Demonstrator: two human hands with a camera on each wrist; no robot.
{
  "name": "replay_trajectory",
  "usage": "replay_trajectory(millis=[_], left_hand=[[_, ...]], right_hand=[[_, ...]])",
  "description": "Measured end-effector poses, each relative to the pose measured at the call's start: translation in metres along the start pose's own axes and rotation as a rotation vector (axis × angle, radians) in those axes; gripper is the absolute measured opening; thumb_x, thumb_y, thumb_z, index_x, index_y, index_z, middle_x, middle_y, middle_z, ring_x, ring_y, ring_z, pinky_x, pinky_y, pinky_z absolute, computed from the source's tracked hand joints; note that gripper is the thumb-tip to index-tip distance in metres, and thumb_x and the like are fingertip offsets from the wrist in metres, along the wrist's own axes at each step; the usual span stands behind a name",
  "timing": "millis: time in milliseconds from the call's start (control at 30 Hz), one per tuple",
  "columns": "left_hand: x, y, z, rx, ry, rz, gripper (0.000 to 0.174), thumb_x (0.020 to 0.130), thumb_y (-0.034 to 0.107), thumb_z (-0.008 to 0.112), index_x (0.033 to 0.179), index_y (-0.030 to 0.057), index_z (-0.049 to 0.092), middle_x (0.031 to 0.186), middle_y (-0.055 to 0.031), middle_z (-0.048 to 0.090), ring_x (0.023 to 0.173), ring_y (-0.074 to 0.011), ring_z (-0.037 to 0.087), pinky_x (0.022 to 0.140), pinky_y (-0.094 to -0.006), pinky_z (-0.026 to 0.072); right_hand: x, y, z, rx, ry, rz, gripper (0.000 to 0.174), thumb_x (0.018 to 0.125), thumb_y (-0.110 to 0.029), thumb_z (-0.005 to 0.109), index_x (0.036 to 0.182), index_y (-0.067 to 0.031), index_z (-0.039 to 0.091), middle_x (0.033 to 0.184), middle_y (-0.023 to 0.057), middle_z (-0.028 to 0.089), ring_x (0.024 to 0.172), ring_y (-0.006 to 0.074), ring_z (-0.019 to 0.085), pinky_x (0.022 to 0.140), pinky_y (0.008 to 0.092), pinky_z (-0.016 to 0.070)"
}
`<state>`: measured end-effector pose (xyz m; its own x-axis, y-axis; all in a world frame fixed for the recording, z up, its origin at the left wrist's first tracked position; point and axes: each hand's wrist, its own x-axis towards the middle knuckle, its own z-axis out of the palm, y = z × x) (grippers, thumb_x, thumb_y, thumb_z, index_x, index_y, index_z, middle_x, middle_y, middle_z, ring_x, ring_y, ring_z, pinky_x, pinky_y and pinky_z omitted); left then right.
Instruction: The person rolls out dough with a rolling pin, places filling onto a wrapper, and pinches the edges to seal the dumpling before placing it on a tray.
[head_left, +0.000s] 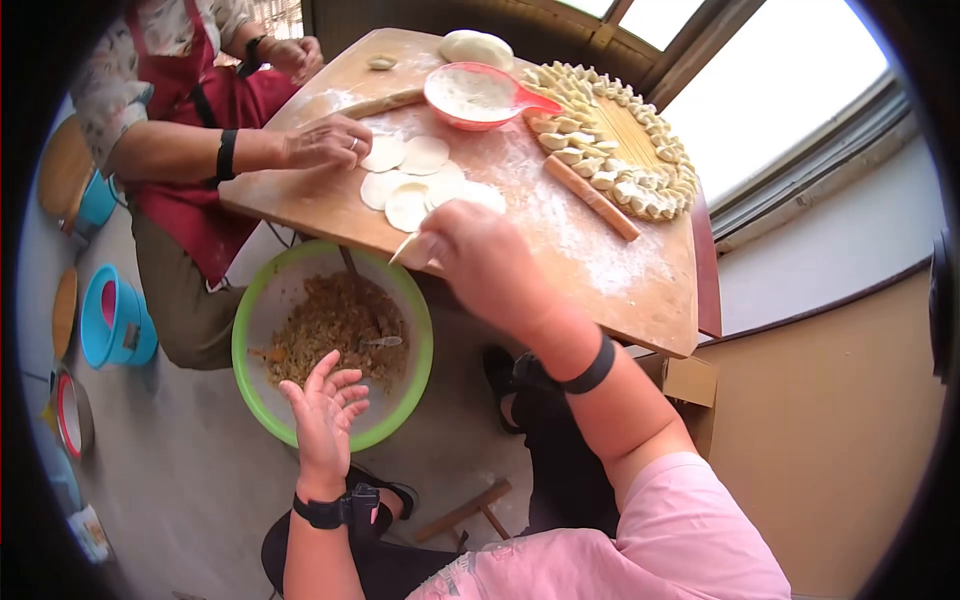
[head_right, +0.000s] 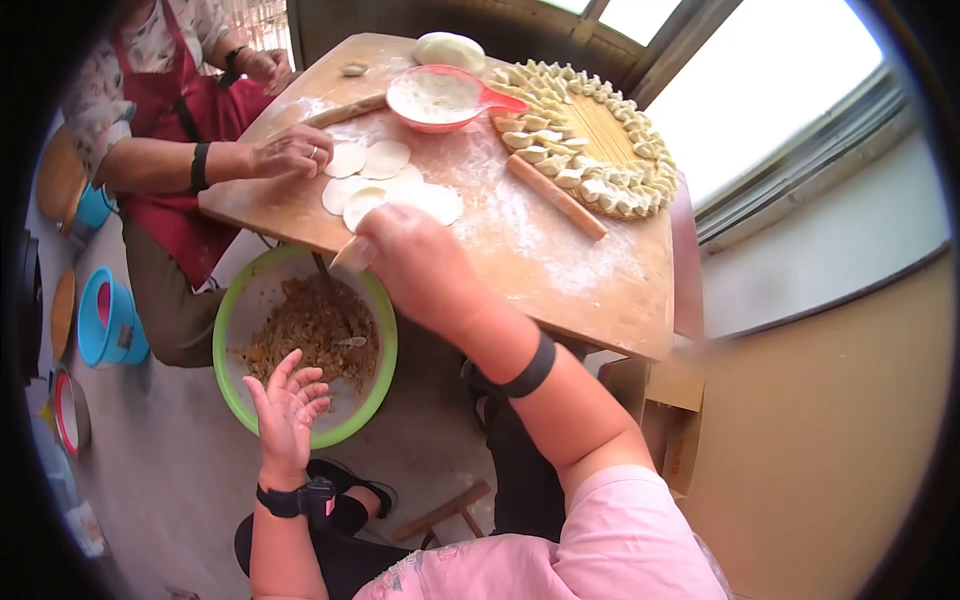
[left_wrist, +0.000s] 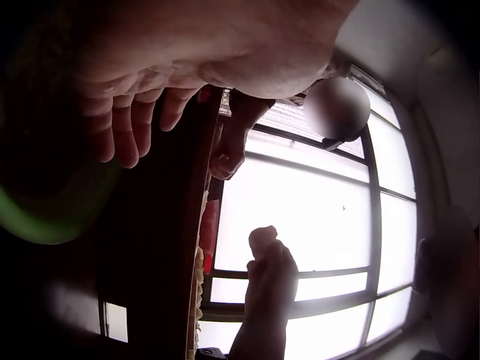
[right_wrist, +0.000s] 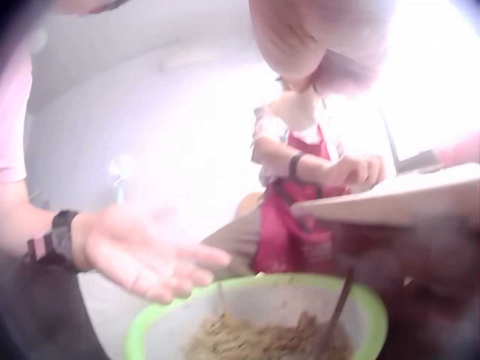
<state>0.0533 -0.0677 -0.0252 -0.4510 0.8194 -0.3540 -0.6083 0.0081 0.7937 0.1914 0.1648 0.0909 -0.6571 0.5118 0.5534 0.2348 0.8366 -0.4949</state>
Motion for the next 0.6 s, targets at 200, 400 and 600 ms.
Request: replay_trajectory(millis=[200,400,600], left_hand=[[0.007,-0.007,0.011,0.052,-0.043,-0.042,0.086,0.099,0.074,0.020,0.135,0.0030,0.052,0.112,-0.0077,0.061,0.097,-0.0184,0.057,0.089,-0.0332,0.0455],[0.020,-0.017,0.024,0.073,-0.015,-0.069,0.082,0.101,0.072,0.022,0.125,0.0025,0.059,0.109,-0.0077,0.063,0.096,-0.0191,0.058,0.089,-0.0334,0.0458],[0.035,-0.024,0.036,0.083,-0.002,-0.097,0.081,0.102,0.069,0.021,0.124,0.0022,0.060,0.107,-0.0080,0.064,0.095,-0.0188,0.059,0.088,-0.0326,0.0462]], right_hand=[[0.026,0.115,-0.139,-0.308,0.058,0.301,0.016,0.090,-0.013,0.064,0.095,0.0013,0.070,0.088,0.0224,0.070,0.086,0.0354,0.069,0.079,0.0411,0.0535],[0.025,0.255,-0.215,-0.497,0.135,0.501,0.021,0.090,-0.017,0.062,0.100,-0.0002,0.072,0.096,0.0197,0.072,0.092,0.0326,0.070,0.084,0.0396,0.0530],[0.027,0.326,-0.214,-0.506,0.147,0.599,0.025,0.089,-0.021,0.060,0.106,-0.0077,0.074,0.104,0.0190,0.073,0.102,0.0333,0.068,0.092,0.0409,0.0518]])
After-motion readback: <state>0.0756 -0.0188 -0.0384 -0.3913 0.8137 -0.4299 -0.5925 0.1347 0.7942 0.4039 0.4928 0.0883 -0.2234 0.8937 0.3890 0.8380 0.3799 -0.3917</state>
